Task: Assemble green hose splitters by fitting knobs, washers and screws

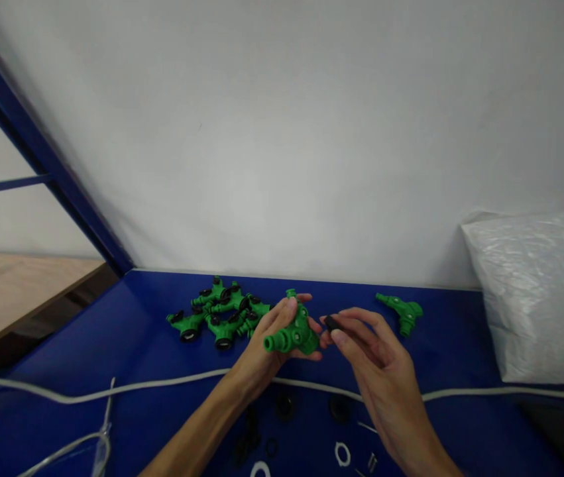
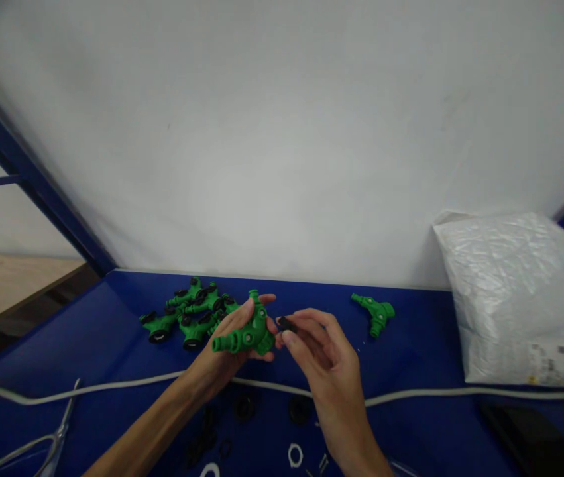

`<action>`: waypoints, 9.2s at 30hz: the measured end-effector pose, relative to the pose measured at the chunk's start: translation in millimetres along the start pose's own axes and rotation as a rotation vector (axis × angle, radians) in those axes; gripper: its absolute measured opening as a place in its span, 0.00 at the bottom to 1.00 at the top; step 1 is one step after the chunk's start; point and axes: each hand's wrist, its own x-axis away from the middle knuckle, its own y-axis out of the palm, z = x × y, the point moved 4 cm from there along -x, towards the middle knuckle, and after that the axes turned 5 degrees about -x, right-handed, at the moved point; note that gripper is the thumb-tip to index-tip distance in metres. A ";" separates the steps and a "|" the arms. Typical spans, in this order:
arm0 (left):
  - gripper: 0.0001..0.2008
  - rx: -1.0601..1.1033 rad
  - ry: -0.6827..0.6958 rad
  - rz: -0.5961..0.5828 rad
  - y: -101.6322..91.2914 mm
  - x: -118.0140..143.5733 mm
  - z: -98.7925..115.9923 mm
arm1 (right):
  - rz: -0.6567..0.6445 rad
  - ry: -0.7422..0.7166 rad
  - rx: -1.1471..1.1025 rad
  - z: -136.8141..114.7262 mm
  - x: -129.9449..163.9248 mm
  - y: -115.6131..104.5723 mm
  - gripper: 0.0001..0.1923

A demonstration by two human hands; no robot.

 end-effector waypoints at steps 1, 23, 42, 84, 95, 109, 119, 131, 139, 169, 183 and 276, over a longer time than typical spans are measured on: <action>0.21 0.007 0.007 0.011 -0.1 0.2 -0.2 | 0.008 0.009 0.004 -0.2 -0.9 -0.7 0.17; 0.20 -0.111 0.031 0.006 4.8 2.1 -4.1 | -0.082 0.115 -0.245 -1.2 -6.8 8.3 0.13; 0.18 -0.168 0.096 0.018 3.3 -0.9 -11.1 | -0.155 -0.286 0.340 -15.3 -4.9 6.1 0.09; 0.20 -0.626 0.017 -0.100 7.5 6.9 7.9 | -0.083 -0.301 0.293 -13.4 -11.5 -5.3 0.03; 0.23 -0.998 0.237 0.057 1.2 4.7 11.9 | -0.240 -0.659 0.693 -18.0 -3.9 -2.9 0.17; 0.24 -0.715 0.051 0.029 4.3 3.7 8.5 | -0.306 -0.722 0.762 -17.3 -3.0 -6.5 0.17; 0.19 -0.850 0.138 0.037 0.6 2.2 12.5 | -0.226 -0.217 0.517 -12.9 -10.1 2.3 0.07; 0.20 -0.558 0.040 0.023 0.3 -1.5 7.9 | -0.214 -0.468 0.594 -21.6 -2.7 3.0 0.08; 0.17 -0.506 0.009 0.020 1.1 -0.2 5.8 | -0.179 -0.513 0.609 -22.4 -0.5 3.5 0.09; 0.16 -0.556 0.176 0.203 1.7 9.8 3.0 | -0.150 -0.061 0.265 -16.1 5.8 11.9 0.04; 0.25 -0.646 0.232 0.174 1.3 10.1 2.5 | -0.215 0.214 0.043 -5.5 6.7 12.9 0.10; 0.08 0.440 -0.081 -0.261 9.7 -4.8 -24.2 | -0.183 -0.114 0.499 -39.8 -6.0 27.1 0.04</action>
